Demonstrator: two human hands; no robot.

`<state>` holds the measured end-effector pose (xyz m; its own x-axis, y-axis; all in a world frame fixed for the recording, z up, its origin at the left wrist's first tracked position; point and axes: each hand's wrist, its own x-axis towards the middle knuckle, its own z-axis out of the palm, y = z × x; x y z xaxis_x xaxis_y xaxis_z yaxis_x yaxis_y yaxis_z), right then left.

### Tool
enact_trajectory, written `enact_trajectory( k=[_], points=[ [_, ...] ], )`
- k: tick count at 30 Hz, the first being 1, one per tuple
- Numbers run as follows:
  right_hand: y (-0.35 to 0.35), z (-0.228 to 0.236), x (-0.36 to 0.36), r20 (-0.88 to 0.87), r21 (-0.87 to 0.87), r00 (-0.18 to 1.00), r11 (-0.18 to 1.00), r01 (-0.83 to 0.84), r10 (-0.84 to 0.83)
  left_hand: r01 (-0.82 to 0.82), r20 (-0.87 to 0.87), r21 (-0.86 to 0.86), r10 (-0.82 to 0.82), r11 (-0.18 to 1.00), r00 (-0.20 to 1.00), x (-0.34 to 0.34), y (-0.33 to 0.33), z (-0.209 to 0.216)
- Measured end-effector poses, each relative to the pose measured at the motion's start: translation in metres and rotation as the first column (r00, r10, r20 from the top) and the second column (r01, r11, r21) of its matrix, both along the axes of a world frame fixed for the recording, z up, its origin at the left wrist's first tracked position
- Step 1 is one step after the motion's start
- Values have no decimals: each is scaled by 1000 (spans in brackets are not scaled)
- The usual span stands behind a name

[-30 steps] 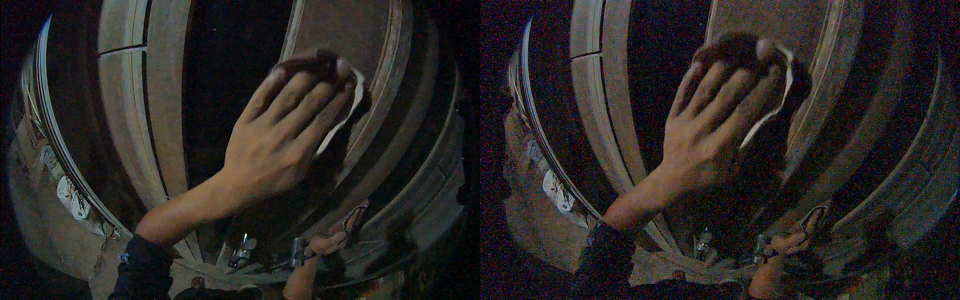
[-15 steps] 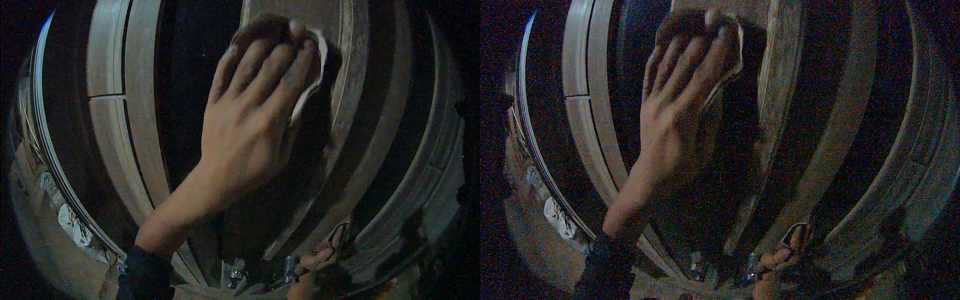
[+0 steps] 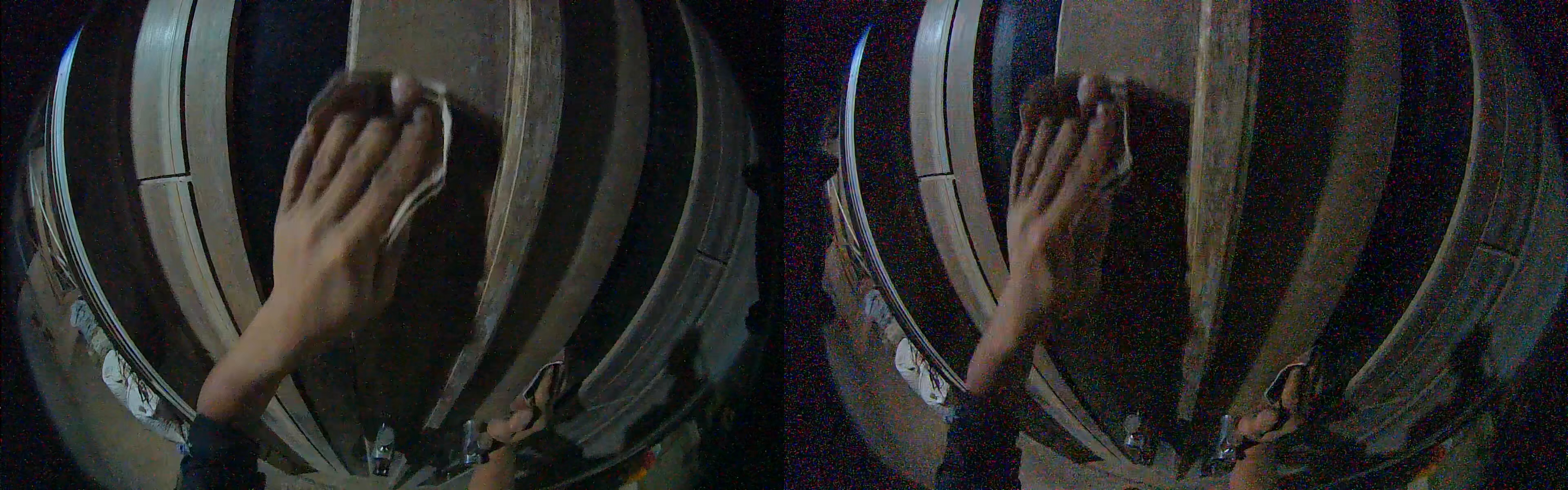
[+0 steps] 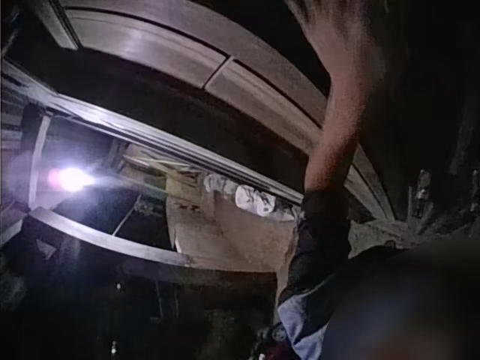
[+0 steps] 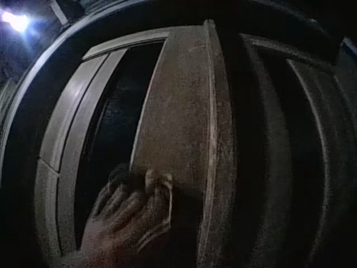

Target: The person sands the surface of several wooden planks using sandpaper held in both hands. They move the sandpaper back and forth along the grain of the wood, covering different sections of the planks.

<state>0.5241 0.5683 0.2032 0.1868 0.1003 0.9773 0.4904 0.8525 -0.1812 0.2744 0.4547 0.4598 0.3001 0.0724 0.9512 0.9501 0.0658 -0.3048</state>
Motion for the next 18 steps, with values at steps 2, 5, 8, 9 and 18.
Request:
enact_trajectory(
  k=[2,5,8,9,18],
  points=[
    [4,-7,0,5,8,1000,1000,-3,3,91,-24,80,-89,993,996,4,16,9],
    [11,-14,2,18,12,999,999,-42,42,33,74,-138,-23,990,997,16,9,-39],
    [10,-13,5,29,1,997,997,-77,77,127,-80,-366,-168,922,983,33,-32,-114],
    [8,-10,5,44,-9,998,999,-50,50,62,-128,-380,-119,923,985,30,-37,-124],
    [-18,37,-4,242,-19,960,989,150,-141,71,59,-35,-69,997,996,28,6,-47]
  ],
)
